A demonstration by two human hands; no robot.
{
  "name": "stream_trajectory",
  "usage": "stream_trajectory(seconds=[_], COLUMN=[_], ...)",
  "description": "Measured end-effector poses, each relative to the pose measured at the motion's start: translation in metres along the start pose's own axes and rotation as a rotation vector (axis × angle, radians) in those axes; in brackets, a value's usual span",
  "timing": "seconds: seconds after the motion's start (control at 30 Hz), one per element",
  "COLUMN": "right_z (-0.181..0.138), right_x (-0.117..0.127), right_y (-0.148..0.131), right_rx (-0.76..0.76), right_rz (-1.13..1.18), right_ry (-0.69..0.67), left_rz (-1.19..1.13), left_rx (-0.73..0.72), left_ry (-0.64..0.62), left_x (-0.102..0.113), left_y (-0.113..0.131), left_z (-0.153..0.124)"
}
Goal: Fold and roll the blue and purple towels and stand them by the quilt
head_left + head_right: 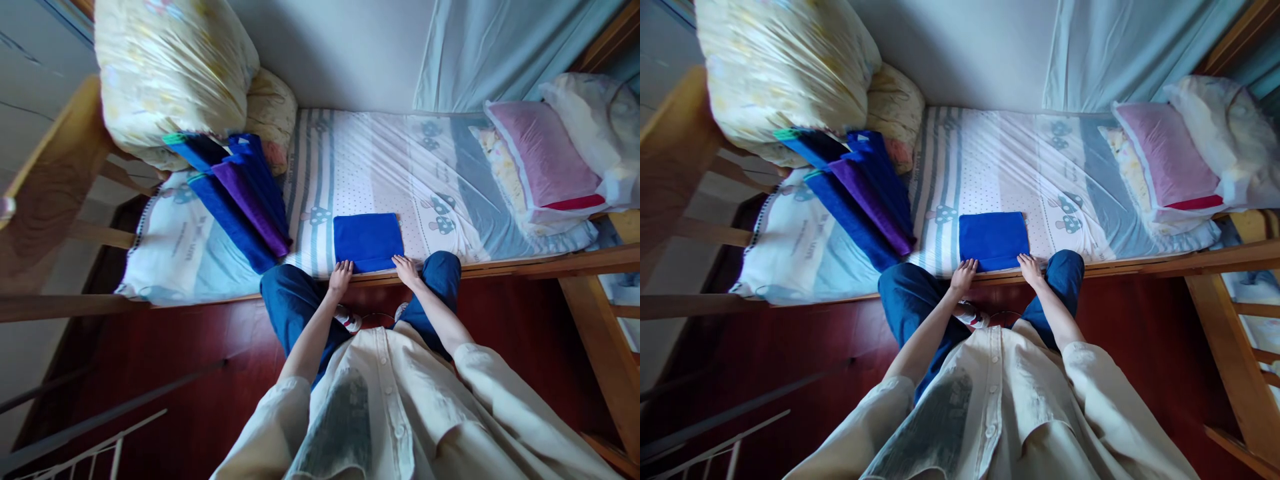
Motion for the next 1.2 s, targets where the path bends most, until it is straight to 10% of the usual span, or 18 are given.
stream_trajectory(seconds=[0.43, 1.2], right_z=[-0.015, 0.007], right_x=[0.018, 0.013], right_y=[0.003, 0.044], right_rx=[-0.061, -0.442], right_rz=[0.03, 0.52], right_ry=[-0.075, 0.148], left_rz=[-0.059, -0.447], left_rx=[0.124, 0.683], left_ry=[-0.083, 0.266], left_x=[0.022, 0.052], left_y=[-0.014, -0.052], left_z=[-0.016, -0.017])
Point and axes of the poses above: each hand's wrist, its own z-axis towards the middle knuckle, its own x-axis out of the back of the hand, y = z × x, the point moved 6 cm from there along z, towards the middle knuckle, and after that the axes turned 2 degrees about y, right-handed, at the moved point
